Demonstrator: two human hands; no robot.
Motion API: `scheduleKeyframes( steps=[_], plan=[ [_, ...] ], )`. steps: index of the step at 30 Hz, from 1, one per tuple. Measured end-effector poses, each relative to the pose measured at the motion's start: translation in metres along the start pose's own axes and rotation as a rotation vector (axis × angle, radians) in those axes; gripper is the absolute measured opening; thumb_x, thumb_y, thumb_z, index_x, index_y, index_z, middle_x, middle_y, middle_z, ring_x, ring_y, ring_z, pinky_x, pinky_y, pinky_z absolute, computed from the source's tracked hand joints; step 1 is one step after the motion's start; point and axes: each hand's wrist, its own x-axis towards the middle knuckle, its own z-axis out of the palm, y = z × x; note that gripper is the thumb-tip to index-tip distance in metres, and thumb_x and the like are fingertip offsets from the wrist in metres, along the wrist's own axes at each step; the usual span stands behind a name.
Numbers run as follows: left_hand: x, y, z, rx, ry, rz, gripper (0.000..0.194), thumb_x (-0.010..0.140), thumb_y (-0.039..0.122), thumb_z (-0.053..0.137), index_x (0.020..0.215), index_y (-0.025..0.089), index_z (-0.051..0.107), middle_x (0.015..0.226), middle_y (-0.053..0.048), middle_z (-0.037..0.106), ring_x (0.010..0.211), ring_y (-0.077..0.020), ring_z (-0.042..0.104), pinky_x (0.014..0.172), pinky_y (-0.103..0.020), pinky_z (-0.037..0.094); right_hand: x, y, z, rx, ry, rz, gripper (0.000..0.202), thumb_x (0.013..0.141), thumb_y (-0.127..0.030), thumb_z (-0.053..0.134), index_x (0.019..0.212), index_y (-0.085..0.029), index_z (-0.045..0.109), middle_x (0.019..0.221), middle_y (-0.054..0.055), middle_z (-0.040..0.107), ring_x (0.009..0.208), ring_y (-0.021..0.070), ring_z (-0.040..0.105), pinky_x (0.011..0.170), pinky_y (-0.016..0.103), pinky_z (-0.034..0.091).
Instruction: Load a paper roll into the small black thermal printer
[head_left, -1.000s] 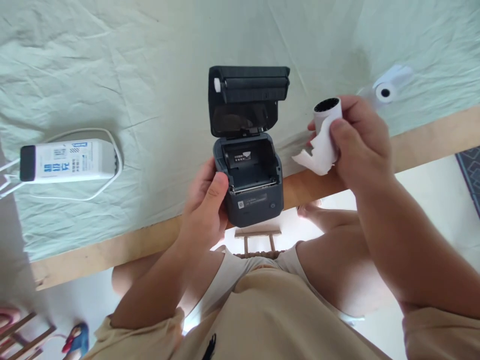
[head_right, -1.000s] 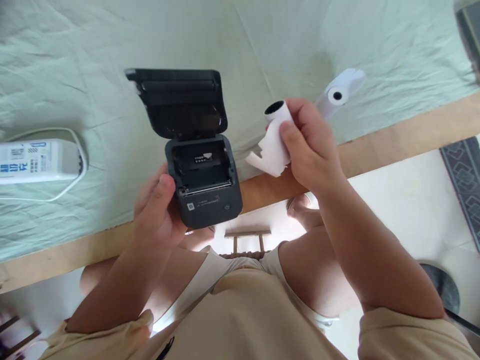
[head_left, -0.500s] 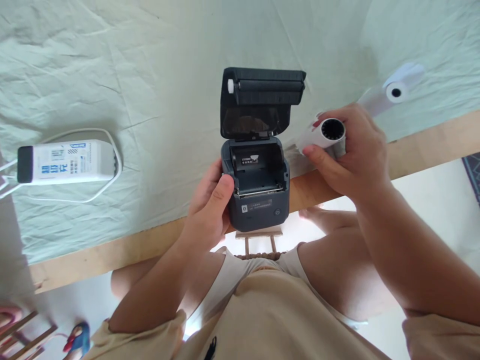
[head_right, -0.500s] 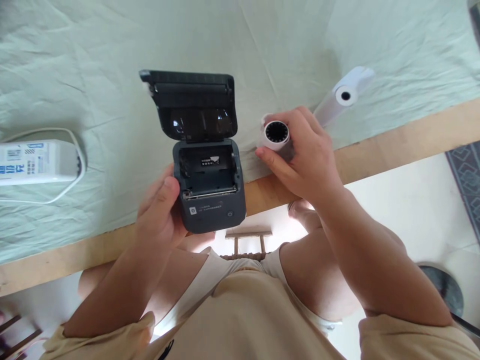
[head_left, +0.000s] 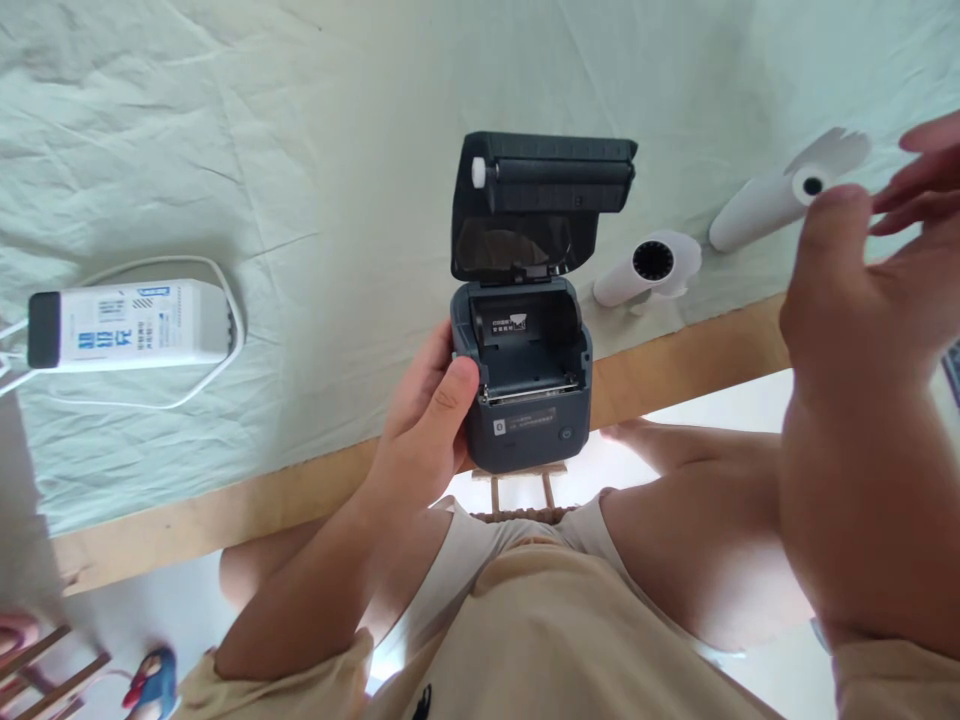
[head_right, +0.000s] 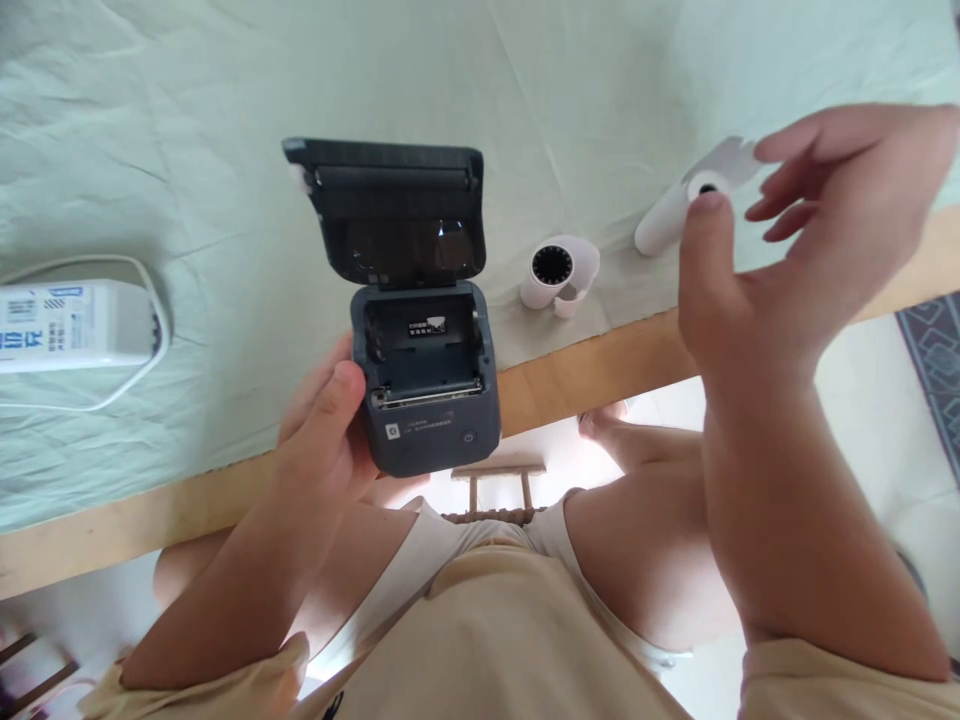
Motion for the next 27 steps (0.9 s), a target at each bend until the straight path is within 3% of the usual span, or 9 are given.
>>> scheduleKeyframes(
  steps=[2, 5, 9, 11, 14, 16, 19, 23, 27],
  plan=[
    [0.000, -0.001, 0.000, 0.008, -0.005, 0.002, 0.033, 0.098, 0.050, 0.076, 0.118, 0.024, 0.076, 0.099, -0.002, 0.081, 0.077, -0.0166, 0.077, 0.058, -0.023, 0.063, 0.006, 0.017, 0.009, -0.023, -0.027, -0.036, 0.046, 0.079, -0.041, 0.081, 0.118, -0.021, 0.067, 0.126, 0.013, 0.069, 0.095, 0.0254, 0.071, 0.072, 0.043, 0.054],
    [0.000, -0.001, -0.001, 0.012, 0.019, 0.039, 0.033, 0.097, 0.050, 0.077, 0.115, 0.023, 0.078, 0.097, -0.001, 0.081, 0.078, -0.0161, 0.076, 0.060, -0.022, 0.063, 0.010, 0.025, 0.021, -0.051, -0.146, -0.045, 0.050, 0.072, -0.039, 0.091, 0.110, -0.021, 0.064, 0.117, 0.012, 0.068, 0.095, 0.0245, 0.067, 0.074, 0.043, 0.055],
    [-0.002, 0.003, -0.001, 0.045, 0.021, -0.017, 0.037, 0.095, 0.053, 0.078, 0.120, 0.026, 0.077, 0.102, -0.001, 0.082, 0.083, -0.0185, 0.077, 0.064, -0.024, 0.064, 0.007, 0.011, 0.019, 0.149, -0.224, -0.016, 0.055, 0.075, -0.016, 0.075, 0.128, -0.025, 0.063, 0.118, 0.008, 0.073, 0.085, 0.0192, 0.069, 0.073, 0.038, 0.055],
    [-0.002, 0.005, 0.000, 0.024, 0.013, -0.055, 0.036, 0.095, 0.052, 0.079, 0.120, 0.026, 0.076, 0.101, 0.000, 0.081, 0.084, -0.0177, 0.077, 0.067, -0.024, 0.064, 0.005, 0.003, 0.015, 0.183, -0.270, -0.065, 0.055, 0.074, -0.011, 0.066, 0.127, -0.027, 0.066, 0.116, 0.008, 0.075, 0.089, 0.0205, 0.070, 0.073, 0.037, 0.056],
    [-0.002, 0.003, 0.002, -0.042, 0.015, -0.017, 0.030, 0.096, 0.048, 0.079, 0.115, 0.025, 0.078, 0.098, 0.001, 0.081, 0.080, -0.0150, 0.076, 0.066, -0.021, 0.063, 0.004, 0.000, 0.013, 0.092, -0.289, -0.116, 0.048, 0.074, -0.018, 0.072, 0.121, -0.026, 0.071, 0.121, 0.013, 0.072, 0.103, 0.0254, 0.070, 0.076, 0.038, 0.057],
    [-0.001, -0.001, 0.001, -0.048, 0.022, 0.017, 0.028, 0.096, 0.047, 0.079, 0.114, 0.025, 0.079, 0.096, 0.001, 0.081, 0.079, -0.0144, 0.076, 0.063, -0.020, 0.062, 0.003, 0.002, 0.013, 0.115, -0.259, -0.088, 0.056, 0.072, -0.021, 0.075, 0.127, -0.026, 0.067, 0.121, 0.013, 0.070, 0.097, 0.0239, 0.069, 0.075, 0.038, 0.057],
    [0.000, -0.004, 0.000, -0.021, 0.051, 0.018, 0.028, 0.096, 0.048, 0.078, 0.113, 0.026, 0.080, 0.095, 0.001, 0.081, 0.077, -0.0149, 0.075, 0.062, -0.020, 0.062, -0.002, 0.005, 0.013, 0.277, -0.267, -0.071, 0.066, 0.076, -0.015, 0.065, 0.140, -0.026, 0.055, 0.114, 0.009, 0.074, 0.090, 0.0207, 0.070, 0.077, 0.038, 0.058],
    [0.000, -0.004, 0.000, -0.033, 0.031, 0.034, 0.025, 0.097, 0.047, 0.077, 0.108, 0.025, 0.081, 0.092, 0.001, 0.081, 0.075, -0.0139, 0.073, 0.061, -0.019, 0.063, -0.008, 0.002, 0.011, 0.123, -0.258, -0.139, 0.056, 0.073, -0.020, 0.071, 0.129, -0.023, 0.069, 0.123, 0.015, 0.071, 0.107, 0.0265, 0.069, 0.086, 0.042, 0.059],
    [-0.002, -0.001, 0.003, -0.065, 0.027, 0.012, 0.025, 0.097, 0.047, 0.079, 0.107, 0.024, 0.080, 0.089, 0.002, 0.080, 0.074, -0.0120, 0.073, 0.060, -0.018, 0.062, -0.008, 0.000, 0.011, 0.237, -0.291, -0.086, 0.067, 0.075, -0.015, 0.066, 0.142, -0.022, 0.061, 0.117, 0.013, 0.075, 0.096, 0.0242, 0.072, 0.085, 0.042, 0.060]
  ],
)
